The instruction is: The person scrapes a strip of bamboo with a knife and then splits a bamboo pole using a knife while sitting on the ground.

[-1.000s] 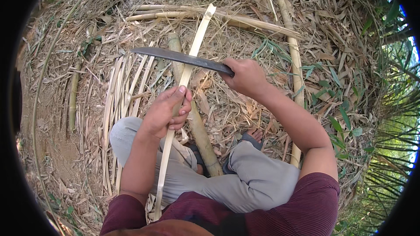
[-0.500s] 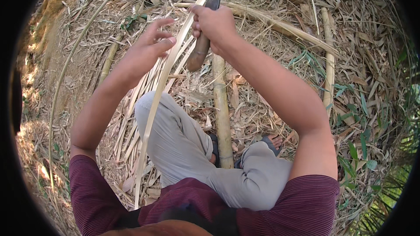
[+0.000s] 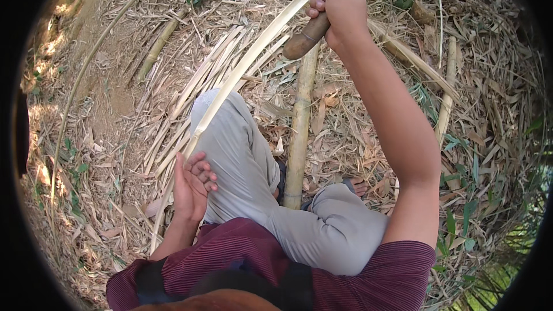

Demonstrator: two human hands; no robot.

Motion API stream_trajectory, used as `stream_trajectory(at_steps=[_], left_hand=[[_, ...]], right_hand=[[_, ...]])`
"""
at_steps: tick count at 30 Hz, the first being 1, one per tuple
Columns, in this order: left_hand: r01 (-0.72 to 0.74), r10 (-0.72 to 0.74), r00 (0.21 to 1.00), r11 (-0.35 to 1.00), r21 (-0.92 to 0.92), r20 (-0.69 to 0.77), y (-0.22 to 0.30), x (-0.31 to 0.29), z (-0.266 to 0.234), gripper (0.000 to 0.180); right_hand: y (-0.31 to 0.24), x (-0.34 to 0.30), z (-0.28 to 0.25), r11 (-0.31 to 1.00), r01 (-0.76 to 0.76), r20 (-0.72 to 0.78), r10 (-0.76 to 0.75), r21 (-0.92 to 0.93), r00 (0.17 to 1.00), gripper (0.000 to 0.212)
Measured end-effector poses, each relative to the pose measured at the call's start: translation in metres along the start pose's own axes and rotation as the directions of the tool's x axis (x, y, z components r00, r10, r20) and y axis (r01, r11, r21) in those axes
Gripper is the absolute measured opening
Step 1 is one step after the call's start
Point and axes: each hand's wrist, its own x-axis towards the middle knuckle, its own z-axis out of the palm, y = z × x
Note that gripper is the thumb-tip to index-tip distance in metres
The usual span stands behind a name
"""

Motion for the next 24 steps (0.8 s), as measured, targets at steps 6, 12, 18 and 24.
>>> stream_trajectory(at_steps=[6, 12, 18, 24], left_hand=[[-0.744, 0.776, 0.609, 0.630, 0.223, -0.163, 0.028, 0.037, 0.052, 0.056], [-0.986, 0.984, 0.162, 0.158, 0.062, 0.073, 0.110, 0.091, 0.094, 0.049], [-0.983, 0.976, 0.000, 0.040, -0.182, 0.217, 0.174, 0.111, 0.121, 0.038], [-0.961, 0.959, 0.276, 0.274, 0.036, 0.069, 0.176, 0.148, 0.177, 0.032]], right_hand=[[0.003, 0.003, -0.018, 0.999, -0.046, -0.045, 0.047, 0.027, 0.998, 0.019], [0.039, 0.020, -0.044, 0.965, -0.221, -0.207, 0.248, 0.143, 0.946, 0.020], [0.117, 0.015, -0.043, 0.854, -0.512, -0.200, 0.521, 0.097, 0.830, 0.023], [0.184, -0.045, -0.104, 0.525, -0.525, -0.256, 0.500, -0.670, 0.827, 0.030]])
